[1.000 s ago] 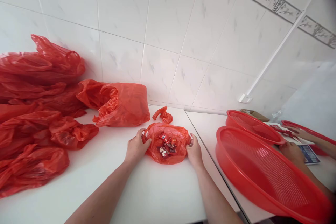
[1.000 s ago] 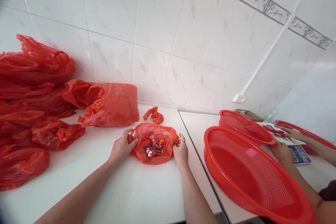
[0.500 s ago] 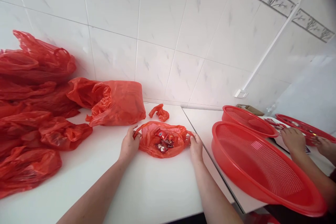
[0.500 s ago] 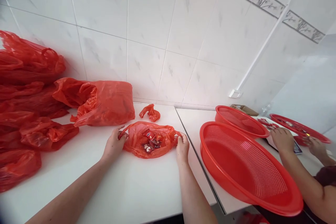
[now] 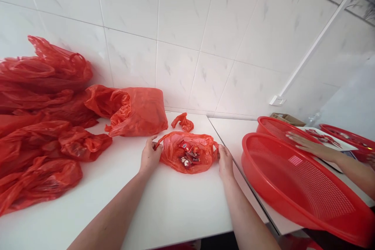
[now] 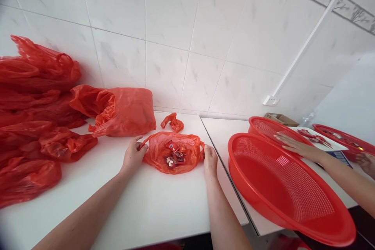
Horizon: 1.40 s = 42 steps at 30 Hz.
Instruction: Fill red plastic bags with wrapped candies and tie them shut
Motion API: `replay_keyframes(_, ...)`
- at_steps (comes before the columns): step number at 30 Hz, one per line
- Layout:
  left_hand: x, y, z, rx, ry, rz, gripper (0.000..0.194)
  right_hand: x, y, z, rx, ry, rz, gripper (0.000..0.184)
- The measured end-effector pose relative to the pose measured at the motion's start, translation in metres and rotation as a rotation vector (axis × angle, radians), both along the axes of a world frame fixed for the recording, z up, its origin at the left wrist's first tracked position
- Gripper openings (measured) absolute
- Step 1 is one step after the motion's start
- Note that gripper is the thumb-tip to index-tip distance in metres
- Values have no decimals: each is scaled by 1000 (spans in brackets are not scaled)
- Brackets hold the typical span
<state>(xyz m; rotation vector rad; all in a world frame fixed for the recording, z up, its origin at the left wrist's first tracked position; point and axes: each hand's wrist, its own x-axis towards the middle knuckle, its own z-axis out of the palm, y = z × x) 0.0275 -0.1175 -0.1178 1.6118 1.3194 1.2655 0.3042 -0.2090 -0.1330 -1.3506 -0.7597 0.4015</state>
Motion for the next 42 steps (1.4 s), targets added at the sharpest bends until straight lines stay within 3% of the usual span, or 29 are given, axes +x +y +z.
replay_keyframes(19,-4,0,-2,3,-121,21,43,2,3,-1,-96,-98,-58,35)
replay_keyframes(25,-5,0,-5,7,-77,31,45,-1,4,2,-179,-135,-58,27)
replay_keyframes(30,-1,3,-9,-7,25,28,38,6,7,2,-222,-135,39,25)
replay_keyframes(36,0,-5,0,1,87,47,35,14,-10,8,-156,-97,268,26)
replay_keyframes(42,0,-9,3,-20,62,12,41,10,-9,9,-163,-54,299,25)
